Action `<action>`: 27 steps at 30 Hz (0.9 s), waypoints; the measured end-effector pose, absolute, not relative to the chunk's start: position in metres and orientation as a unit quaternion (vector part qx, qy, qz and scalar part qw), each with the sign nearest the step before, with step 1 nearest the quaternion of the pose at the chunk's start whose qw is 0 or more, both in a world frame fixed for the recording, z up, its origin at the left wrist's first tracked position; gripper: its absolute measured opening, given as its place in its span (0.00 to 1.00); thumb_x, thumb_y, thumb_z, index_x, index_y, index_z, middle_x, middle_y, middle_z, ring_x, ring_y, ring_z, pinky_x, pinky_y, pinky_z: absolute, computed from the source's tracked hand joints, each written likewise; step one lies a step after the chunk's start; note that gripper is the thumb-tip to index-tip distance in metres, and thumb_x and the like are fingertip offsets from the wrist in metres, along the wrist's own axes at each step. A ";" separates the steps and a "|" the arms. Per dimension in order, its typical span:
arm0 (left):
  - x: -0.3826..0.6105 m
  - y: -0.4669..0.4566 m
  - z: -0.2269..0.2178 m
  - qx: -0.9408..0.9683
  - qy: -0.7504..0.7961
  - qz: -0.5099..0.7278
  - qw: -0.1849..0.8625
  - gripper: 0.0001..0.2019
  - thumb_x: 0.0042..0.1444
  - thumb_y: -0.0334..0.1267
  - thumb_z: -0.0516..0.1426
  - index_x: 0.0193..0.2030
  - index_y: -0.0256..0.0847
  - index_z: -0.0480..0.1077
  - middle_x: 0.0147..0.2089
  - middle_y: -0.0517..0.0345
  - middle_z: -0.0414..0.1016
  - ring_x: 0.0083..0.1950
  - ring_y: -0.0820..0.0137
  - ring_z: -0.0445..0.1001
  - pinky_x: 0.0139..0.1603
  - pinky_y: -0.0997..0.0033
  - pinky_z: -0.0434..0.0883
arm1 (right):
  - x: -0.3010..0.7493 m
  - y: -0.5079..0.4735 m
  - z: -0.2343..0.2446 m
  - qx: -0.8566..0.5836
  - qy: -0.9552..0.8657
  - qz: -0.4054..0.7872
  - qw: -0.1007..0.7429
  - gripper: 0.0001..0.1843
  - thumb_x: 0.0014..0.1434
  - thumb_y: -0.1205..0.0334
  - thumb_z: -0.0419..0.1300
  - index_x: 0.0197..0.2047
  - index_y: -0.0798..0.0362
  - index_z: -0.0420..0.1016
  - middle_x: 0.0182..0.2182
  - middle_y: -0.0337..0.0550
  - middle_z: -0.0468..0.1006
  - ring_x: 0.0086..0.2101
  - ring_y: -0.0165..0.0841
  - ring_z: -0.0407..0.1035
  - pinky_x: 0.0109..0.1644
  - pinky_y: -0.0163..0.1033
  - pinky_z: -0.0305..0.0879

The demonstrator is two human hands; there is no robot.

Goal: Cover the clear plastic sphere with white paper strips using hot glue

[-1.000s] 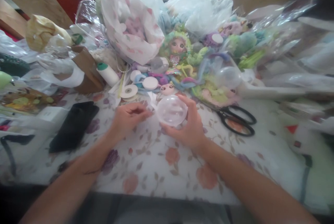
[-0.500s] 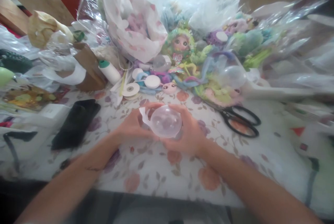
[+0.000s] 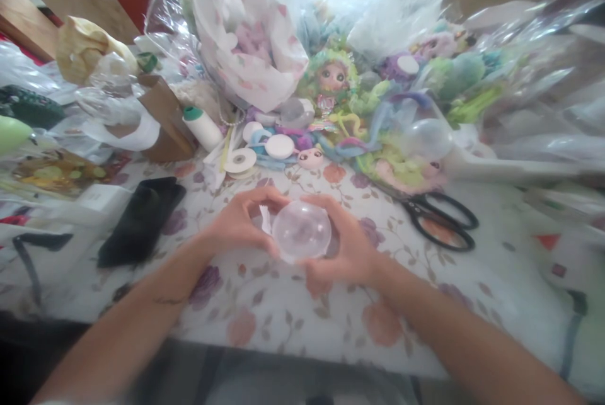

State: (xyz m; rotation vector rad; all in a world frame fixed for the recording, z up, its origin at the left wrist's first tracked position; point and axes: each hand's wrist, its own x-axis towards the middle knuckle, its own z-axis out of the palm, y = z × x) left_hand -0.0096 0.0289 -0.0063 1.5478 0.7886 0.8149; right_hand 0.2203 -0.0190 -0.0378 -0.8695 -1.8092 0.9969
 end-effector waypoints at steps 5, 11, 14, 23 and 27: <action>-0.010 0.031 -0.008 0.616 0.357 0.320 0.624 0.26 0.25 0.36 0.76 0.37 0.40 0.78 0.34 0.59 0.74 0.36 0.70 0.71 0.34 0.73 0.67 | 0.217 -0.018 -0.035 -0.342 -0.672 0.489 0.439 0.37 0.45 0.52 0.75 0.56 0.40 0.68 0.50 0.42 0.74 0.45 0.41 0.73 0.46 0.43 0.70; -0.005 0.027 -0.006 0.553 0.370 0.346 0.662 0.22 0.37 0.39 0.73 0.38 0.40 0.73 0.33 0.62 0.71 0.33 0.74 0.70 0.32 0.76 0.66 | 0.214 -0.012 -0.028 -0.383 -0.618 0.533 0.433 0.33 0.46 0.46 0.73 0.52 0.44 0.69 0.46 0.43 0.74 0.42 0.39 0.72 0.43 0.42 0.68; -0.002 0.024 -0.008 0.522 0.359 0.358 0.686 0.19 0.40 0.39 0.73 0.33 0.39 0.68 0.30 0.64 0.69 0.30 0.76 0.68 0.30 0.77 0.63 | 0.214 -0.009 -0.027 -0.400 -0.601 0.551 0.419 0.33 0.46 0.42 0.72 0.51 0.46 0.70 0.45 0.43 0.74 0.42 0.39 0.71 0.43 0.42 0.67; -0.003 0.024 -0.011 0.445 0.284 0.374 0.763 0.17 0.46 0.46 0.71 0.33 0.36 0.73 0.28 0.62 0.70 0.29 0.77 0.66 0.32 0.76 0.61 | 0.218 -0.008 -0.037 -0.395 -0.560 0.578 0.443 0.32 0.48 0.42 0.72 0.52 0.43 0.69 0.46 0.41 0.75 0.44 0.39 0.71 0.46 0.43 0.67; -0.002 0.023 -0.008 0.457 0.311 0.376 0.744 0.11 0.47 0.38 0.71 0.32 0.37 0.74 0.27 0.62 0.72 0.30 0.77 0.67 0.35 0.75 0.62 | 0.215 -0.007 -0.034 -0.407 -0.578 0.533 0.465 0.35 0.45 0.42 0.73 0.52 0.44 0.67 0.46 0.44 0.75 0.45 0.41 0.73 0.47 0.46 0.70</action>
